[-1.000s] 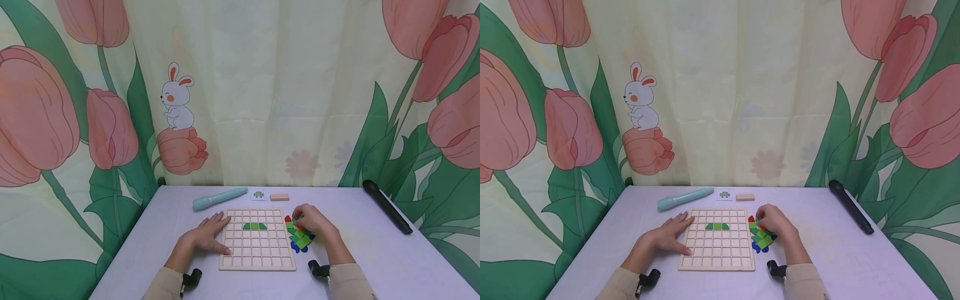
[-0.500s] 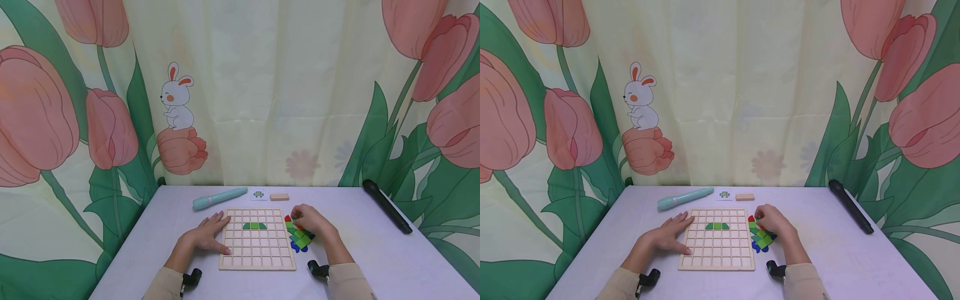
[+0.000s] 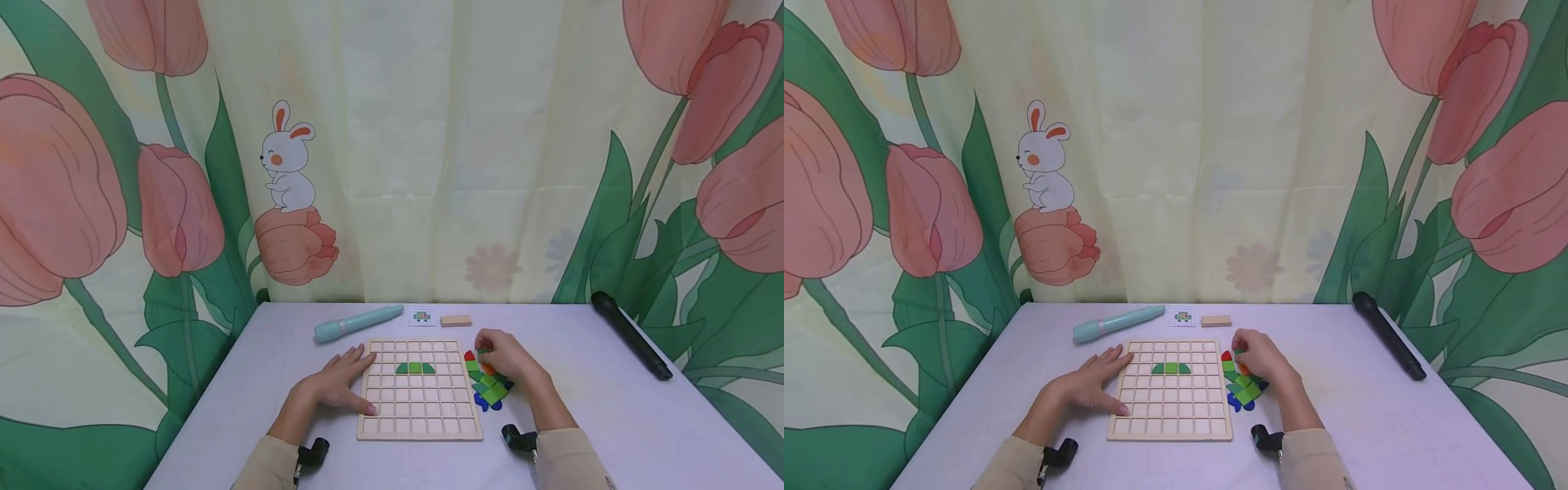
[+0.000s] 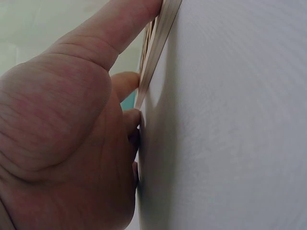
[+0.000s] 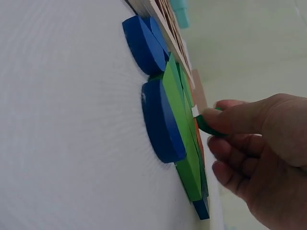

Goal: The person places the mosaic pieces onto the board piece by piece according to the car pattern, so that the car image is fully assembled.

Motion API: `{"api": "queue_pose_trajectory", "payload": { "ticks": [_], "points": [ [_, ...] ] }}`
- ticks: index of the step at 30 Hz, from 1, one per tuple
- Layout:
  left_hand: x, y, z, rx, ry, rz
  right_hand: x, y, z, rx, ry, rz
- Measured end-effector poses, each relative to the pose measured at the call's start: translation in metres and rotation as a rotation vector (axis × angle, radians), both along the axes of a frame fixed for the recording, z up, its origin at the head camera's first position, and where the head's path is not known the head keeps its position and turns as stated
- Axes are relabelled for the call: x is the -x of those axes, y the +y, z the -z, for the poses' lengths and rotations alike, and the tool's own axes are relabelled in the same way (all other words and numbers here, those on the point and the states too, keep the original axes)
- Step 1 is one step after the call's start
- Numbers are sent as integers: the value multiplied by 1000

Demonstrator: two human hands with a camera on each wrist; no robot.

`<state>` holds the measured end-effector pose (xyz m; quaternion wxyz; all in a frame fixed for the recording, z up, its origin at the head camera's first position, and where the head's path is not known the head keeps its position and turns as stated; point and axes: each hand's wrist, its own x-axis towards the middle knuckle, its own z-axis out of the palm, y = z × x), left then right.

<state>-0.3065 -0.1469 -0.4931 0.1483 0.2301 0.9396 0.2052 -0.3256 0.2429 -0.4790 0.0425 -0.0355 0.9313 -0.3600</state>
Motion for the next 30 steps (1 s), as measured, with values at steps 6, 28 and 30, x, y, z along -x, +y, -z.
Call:
{"api": "queue_pose_trajectory", "payload": {
  "ticks": [6,28,30],
  "points": [
    [1,0,1,2,0,-2,2,-2,-6,135,128,-10],
    [2,0,2,4,-4,-8,-2,-32,-15,387,182,-212],
    [2,0,2,4,-6,-10,-2,-36,-15,386,180,-229]
  ]
}}
